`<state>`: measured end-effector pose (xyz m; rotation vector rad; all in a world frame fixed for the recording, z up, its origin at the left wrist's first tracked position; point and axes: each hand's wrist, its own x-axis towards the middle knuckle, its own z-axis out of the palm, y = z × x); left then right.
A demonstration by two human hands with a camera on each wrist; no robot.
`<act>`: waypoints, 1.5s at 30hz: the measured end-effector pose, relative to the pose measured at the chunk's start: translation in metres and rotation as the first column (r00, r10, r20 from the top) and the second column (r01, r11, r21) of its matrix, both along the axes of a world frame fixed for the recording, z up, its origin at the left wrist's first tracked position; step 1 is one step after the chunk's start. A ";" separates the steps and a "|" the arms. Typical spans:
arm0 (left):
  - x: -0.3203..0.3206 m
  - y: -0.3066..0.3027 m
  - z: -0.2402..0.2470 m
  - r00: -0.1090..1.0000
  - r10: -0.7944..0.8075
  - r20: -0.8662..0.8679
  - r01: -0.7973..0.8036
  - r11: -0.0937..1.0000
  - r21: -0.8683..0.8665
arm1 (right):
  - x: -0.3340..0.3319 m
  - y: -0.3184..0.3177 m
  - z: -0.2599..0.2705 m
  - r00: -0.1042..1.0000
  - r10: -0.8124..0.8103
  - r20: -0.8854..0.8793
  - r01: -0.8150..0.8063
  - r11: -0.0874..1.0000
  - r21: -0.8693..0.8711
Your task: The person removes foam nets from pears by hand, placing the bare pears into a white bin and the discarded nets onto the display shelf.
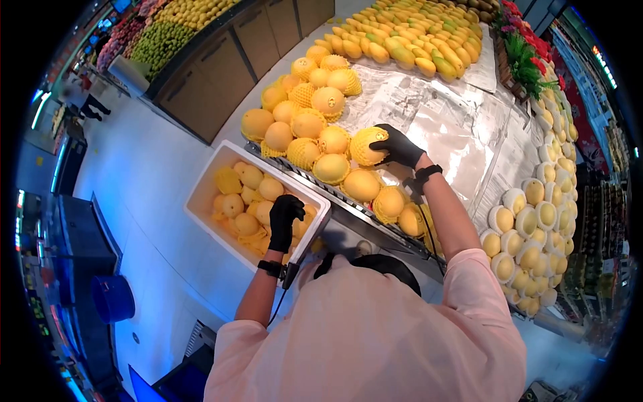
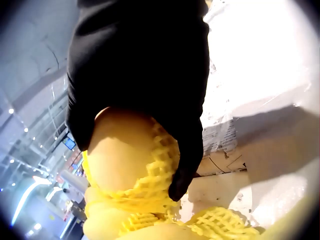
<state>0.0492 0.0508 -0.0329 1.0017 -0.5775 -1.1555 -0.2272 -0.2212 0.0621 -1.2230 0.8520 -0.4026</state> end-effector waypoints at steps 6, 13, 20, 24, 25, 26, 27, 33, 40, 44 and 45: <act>-0.016 -0.020 0.011 0.989 -0.145 -0.037 0.144 0.989 -0.005 | -0.025 0.000 0.023 0.979 -0.056 0.198 0.046 0.997 0.053; -0.054 -0.059 0.067 0.963 -0.246 0.113 0.259 0.959 -0.114 | -0.054 0.038 0.038 0.847 -0.201 0.492 0.071 0.960 0.270; -0.107 -0.093 0.119 0.941 -0.303 0.151 0.324 0.934 -0.152 | -0.063 0.083 0.046 0.760 -0.261 0.596 0.118 0.956 0.268; -0.132 -0.103 0.122 0.943 -0.285 0.173 0.308 0.942 -0.130 | -0.062 0.110 0.053 0.773 -0.206 0.599 0.249 0.968 0.012; -0.137 -0.103 0.125 0.945 -0.288 0.154 0.306 0.946 -0.110 | -0.062 0.114 0.052 0.698 -0.290 0.655 0.245 0.956 0.162; -0.141 -0.103 0.128 0.948 -0.289 0.134 0.303 0.949 -0.091 | -0.062 0.117 0.051 0.615 -0.377 0.692 0.221 0.926 0.307; -0.141 -0.104 0.131 0.927 -0.322 0.192 0.338 0.940 -0.054 | -0.062 0.119 0.049 0.626 -0.360 0.692 0.242 0.933 0.267; -0.140 -0.105 0.131 0.902 -0.390 0.182 0.403 0.914 -0.040 | -0.068 0.129 0.048 0.604 -0.392 0.693 0.250 0.920 0.303; -0.139 -0.105 0.127 0.921 -0.386 0.059 0.388 0.922 -0.019 | -0.065 0.135 0.049 0.585 -0.435 0.685 0.318 0.899 0.300; -0.138 -0.105 0.122 0.925 -0.361 0.119 0.366 0.930 -0.023 | -0.066 0.138 0.047 0.576 -0.422 0.700 0.308 0.905 0.292; -0.135 -0.107 0.114 0.914 -0.355 0.196 0.364 0.931 -0.014 | -0.066 0.139 0.045 0.576 -0.419 0.702 0.305 0.907 0.291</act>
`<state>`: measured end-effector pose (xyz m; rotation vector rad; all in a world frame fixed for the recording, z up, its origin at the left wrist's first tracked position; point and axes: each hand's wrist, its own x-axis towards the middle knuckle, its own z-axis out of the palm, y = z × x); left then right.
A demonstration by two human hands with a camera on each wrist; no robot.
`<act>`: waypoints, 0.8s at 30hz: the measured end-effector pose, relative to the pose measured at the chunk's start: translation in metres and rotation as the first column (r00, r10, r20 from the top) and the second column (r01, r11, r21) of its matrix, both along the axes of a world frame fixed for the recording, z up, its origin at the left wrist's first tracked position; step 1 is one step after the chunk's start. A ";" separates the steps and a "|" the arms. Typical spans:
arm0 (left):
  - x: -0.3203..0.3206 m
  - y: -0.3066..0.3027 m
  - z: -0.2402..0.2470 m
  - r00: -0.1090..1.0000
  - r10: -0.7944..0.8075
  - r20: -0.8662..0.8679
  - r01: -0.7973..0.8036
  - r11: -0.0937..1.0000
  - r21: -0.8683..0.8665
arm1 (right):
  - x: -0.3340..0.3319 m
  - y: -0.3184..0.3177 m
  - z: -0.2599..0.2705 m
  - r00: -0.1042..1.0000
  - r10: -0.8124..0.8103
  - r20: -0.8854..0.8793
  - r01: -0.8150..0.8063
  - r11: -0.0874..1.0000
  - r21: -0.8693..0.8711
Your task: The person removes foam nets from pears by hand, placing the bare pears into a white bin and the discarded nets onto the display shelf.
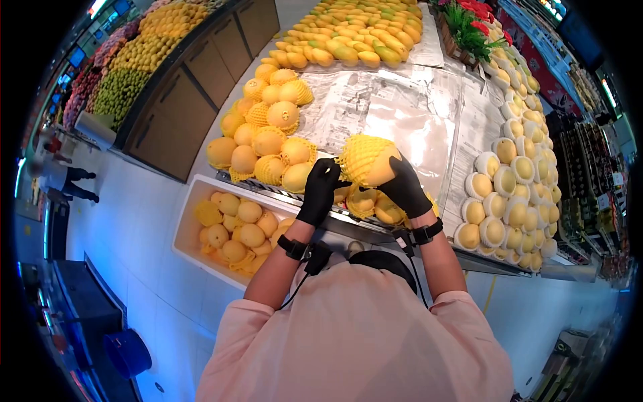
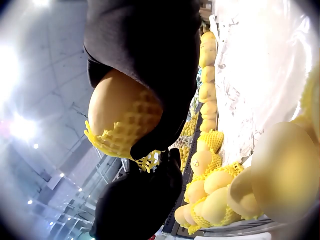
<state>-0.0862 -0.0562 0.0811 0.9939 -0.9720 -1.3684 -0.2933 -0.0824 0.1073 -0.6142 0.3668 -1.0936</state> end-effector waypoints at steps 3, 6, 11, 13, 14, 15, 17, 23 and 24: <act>0.007 -0.005 -0.019 0.991 0.020 0.131 -0.015 0.999 -0.043 | 0.001 0.003 -0.001 1.000 0.011 0.019 -0.011 1.000 0.009; 0.006 -0.001 -0.015 0.998 0.047 0.036 -0.047 0.999 0.001 | 0.002 0.005 -0.006 0.998 -0.010 -0.057 0.009 1.000 -0.017; 0.014 0.001 -0.013 1.000 0.018 0.008 -0.019 0.991 0.132 | -0.003 0.010 -0.015 0.811 -0.185 -0.555 -0.050 0.923 -0.381; 0.016 0.004 -0.010 0.998 -0.039 -0.049 0.049 0.975 0.215 | -0.004 0.012 -0.010 0.675 -0.281 -0.682 -0.111 0.875 -0.470; 0.017 0.004 -0.009 0.995 -0.066 -0.079 0.084 0.964 0.253 | -0.004 0.011 -0.008 0.656 -0.294 -0.695 -0.116 0.871 -0.478; 0.018 0.005 -0.003 0.993 -0.079 -0.083 0.099 0.957 0.274 | -0.005 0.011 -0.006 0.676 -0.285 -0.679 -0.099 0.879 -0.467; 0.022 0.007 0.008 0.990 -0.104 -0.093 0.128 0.941 0.314 | -0.008 0.010 -0.004 0.752 -0.246 -0.612 -0.046 0.906 -0.421; 0.023 0.008 0.035 0.999 -0.045 0.014 0.045 0.998 0.039 | -0.003 0.011 0.002 0.811 -0.351 -0.467 0.190 0.915 -0.356; 0.020 0.008 0.039 0.993 -0.106 0.048 0.109 0.993 -0.052 | 0.000 0.013 0.007 0.700 -0.455 -0.550 0.195 0.863 -0.466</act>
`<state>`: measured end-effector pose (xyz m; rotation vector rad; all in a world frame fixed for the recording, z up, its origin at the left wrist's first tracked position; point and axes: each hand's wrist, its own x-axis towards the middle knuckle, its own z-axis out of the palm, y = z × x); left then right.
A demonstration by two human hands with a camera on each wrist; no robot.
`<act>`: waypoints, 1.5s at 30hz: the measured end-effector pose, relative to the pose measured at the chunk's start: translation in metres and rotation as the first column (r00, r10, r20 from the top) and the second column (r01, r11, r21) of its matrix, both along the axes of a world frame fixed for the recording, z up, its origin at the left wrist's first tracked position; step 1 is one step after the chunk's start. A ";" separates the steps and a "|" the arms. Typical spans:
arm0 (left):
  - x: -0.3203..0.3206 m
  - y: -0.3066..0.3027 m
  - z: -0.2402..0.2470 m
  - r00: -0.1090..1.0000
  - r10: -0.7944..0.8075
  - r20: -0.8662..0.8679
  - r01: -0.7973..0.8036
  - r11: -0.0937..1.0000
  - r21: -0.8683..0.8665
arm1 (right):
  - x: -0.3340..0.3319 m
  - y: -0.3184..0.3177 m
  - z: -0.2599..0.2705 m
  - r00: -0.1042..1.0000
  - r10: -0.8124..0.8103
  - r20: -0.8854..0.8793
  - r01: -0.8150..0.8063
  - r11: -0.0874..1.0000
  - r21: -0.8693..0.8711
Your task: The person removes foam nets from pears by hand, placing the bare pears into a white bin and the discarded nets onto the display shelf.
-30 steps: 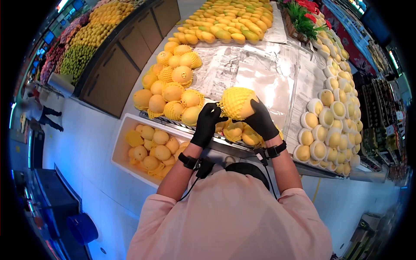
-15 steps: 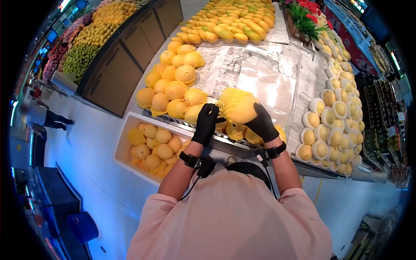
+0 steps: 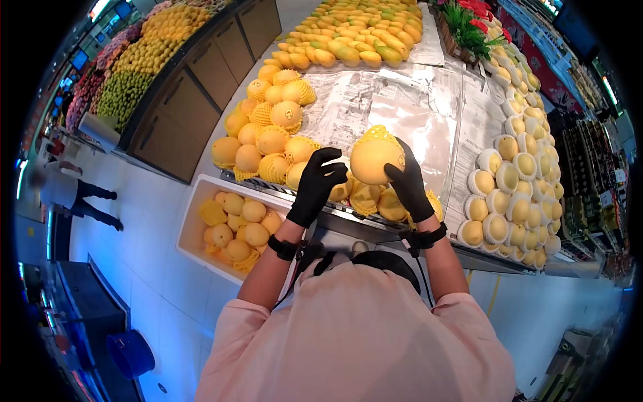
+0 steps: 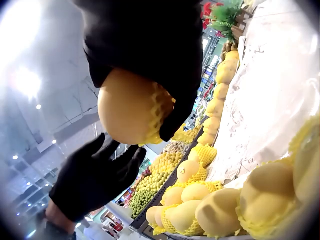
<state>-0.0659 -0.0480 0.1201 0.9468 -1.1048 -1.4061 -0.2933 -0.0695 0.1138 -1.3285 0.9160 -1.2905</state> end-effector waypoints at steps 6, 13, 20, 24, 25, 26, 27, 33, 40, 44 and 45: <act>-0.037 0.013 0.006 0.831 0.234 0.505 0.062 0.863 -0.502 | 0.023 0.013 0.014 0.966 -0.123 -0.226 0.111 0.992 -0.067; -0.037 0.008 0.007 0.896 0.243 0.371 -0.076 0.908 -0.412 | 0.016 0.026 0.035 0.981 0.014 -0.194 -0.011 1.000 0.020; -0.013 0.006 0.004 0.990 -0.033 0.139 0.053 0.988 -0.144 | 0.000 0.022 0.043 0.984 0.047 -0.174 -0.025 0.992 0.127; -0.012 0.015 0.004 0.958 -0.183 -0.221 0.192 0.981 0.018 | 0.002 0.020 0.038 0.964 -0.048 -0.263 0.063 0.997 0.050; -0.013 0.017 0.003 0.890 -0.202 -0.409 0.252 0.965 0.072 | 0.000 0.019 0.034 0.946 -0.068 -0.316 0.083 0.996 0.035; -0.011 0.016 0.002 0.836 -0.223 -0.502 0.310 0.946 0.096 | -0.001 0.018 0.030 0.941 -0.080 -0.328 0.088 0.996 0.008; -0.008 0.016 0.000 0.772 -0.234 -0.591 0.368 0.923 0.114 | -0.002 0.017 0.028 0.936 -0.093 -0.339 0.092 0.996 -0.017; 0.000 0.024 0.005 0.909 -0.237 -0.343 0.283 0.955 0.091 | -0.020 0.012 0.032 0.981 -0.145 -0.133 0.162 0.978 0.130; 0.021 0.030 0.004 0.770 0.231 0.595 0.095 0.881 -0.464 | -0.030 0.007 0.027 0.924 -0.225 -0.310 0.264 0.960 0.092; 0.037 0.041 -0.013 0.748 0.335 0.573 -0.022 0.875 -0.483 | -0.030 0.004 0.010 0.897 -0.213 -0.387 0.256 0.965 0.062; 0.038 0.045 -0.018 0.924 0.205 0.323 -0.102 0.946 -0.308 | -0.028 0.006 0.011 0.898 -0.199 -0.393 0.252 0.964 0.088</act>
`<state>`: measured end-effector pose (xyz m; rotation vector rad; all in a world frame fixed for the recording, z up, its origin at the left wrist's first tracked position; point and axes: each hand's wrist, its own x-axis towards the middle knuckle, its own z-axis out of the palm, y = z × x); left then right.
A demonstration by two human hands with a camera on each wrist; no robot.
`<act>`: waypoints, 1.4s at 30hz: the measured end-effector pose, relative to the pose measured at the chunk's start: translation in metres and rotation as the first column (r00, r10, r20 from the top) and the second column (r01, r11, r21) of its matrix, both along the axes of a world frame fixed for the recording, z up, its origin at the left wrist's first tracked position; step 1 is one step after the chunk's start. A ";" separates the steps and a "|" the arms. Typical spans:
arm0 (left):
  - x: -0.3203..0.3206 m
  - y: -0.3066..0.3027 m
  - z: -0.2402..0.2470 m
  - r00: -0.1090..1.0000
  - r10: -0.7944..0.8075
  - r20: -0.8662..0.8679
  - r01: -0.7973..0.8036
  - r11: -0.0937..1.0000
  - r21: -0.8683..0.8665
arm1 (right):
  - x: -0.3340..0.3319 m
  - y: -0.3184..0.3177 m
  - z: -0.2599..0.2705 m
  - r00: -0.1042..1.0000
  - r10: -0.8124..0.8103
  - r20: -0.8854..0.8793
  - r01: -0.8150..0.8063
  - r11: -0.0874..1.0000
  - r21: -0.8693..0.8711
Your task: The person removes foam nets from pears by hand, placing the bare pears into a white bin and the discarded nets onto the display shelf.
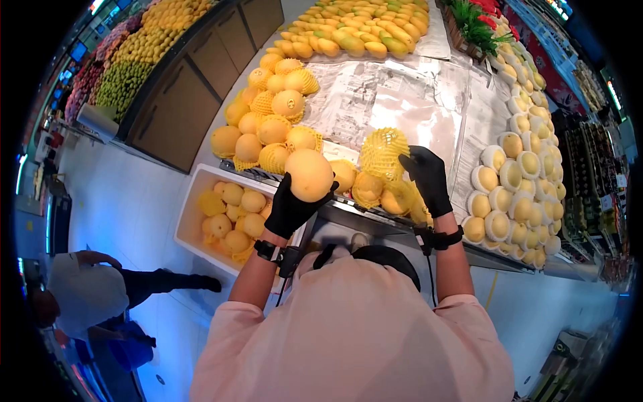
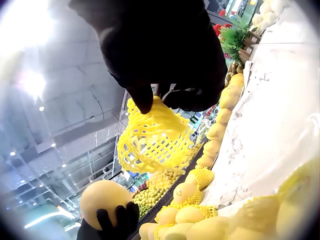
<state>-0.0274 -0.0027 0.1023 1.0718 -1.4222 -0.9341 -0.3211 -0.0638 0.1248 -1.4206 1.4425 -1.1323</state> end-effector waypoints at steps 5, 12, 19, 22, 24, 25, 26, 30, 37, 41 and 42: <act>0.017 0.011 -0.011 0.997 -0.041 -0.070 0.048 0.994 0.100 | 0.007 0.000 -0.005 0.992 0.047 0.118 -0.055 0.996 0.072; 0.034 0.027 0.009 0.840 0.174 0.514 -0.150 0.985 -0.088 | 0.018 0.003 -0.013 0.981 0.084 0.175 -0.111 0.982 0.153; 0.080 0.035 -0.005 0.825 0.361 0.434 -0.370 0.926 -0.067 | 0.045 -0.002 -0.013 0.966 0.260 -0.013 -0.255 0.956 0.147; 0.102 0.040 0.003 0.844 0.406 0.350 -0.401 0.912 -0.091 | 0.067 -0.004 -0.015 0.940 0.314 -0.131 -0.300 0.947 0.114; 0.114 0.042 -0.002 0.769 0.473 0.429 -0.469 0.875 -0.123 | 0.088 0.000 -0.019 0.938 0.346 -0.007 -0.341 0.928 0.148; 0.126 0.046 -0.010 0.746 0.495 0.445 -0.492 0.861 -0.131 | 0.097 -0.001 -0.026 0.926 0.378 -0.002 -0.373 0.915 0.154; 0.136 0.050 -0.017 0.740 0.509 0.439 -0.511 0.850 -0.124 | 0.107 -0.002 -0.034 0.912 0.410 0.004 -0.405 0.900 0.159; 0.162 0.069 -0.020 0.704 0.577 0.414 -0.589 0.800 -0.114 | 0.154 0.007 -0.054 0.808 0.585 -0.066 -0.582 0.811 0.056; 0.177 0.106 -0.006 0.629 0.694 0.350 -0.729 0.683 -0.046 | 0.218 0.025 -0.087 0.613 0.748 -0.254 -0.751 0.652 0.108; 0.185 0.124 -0.014 0.731 0.619 0.286 -0.667 0.738 0.107 | 0.233 0.025 -0.102 0.653 0.712 -0.258 -0.730 0.682 0.036; 0.186 0.127 -0.018 0.753 0.625 0.204 -0.655 0.740 0.152 | 0.233 0.024 -0.098 0.671 0.704 -0.231 -0.716 0.697 0.044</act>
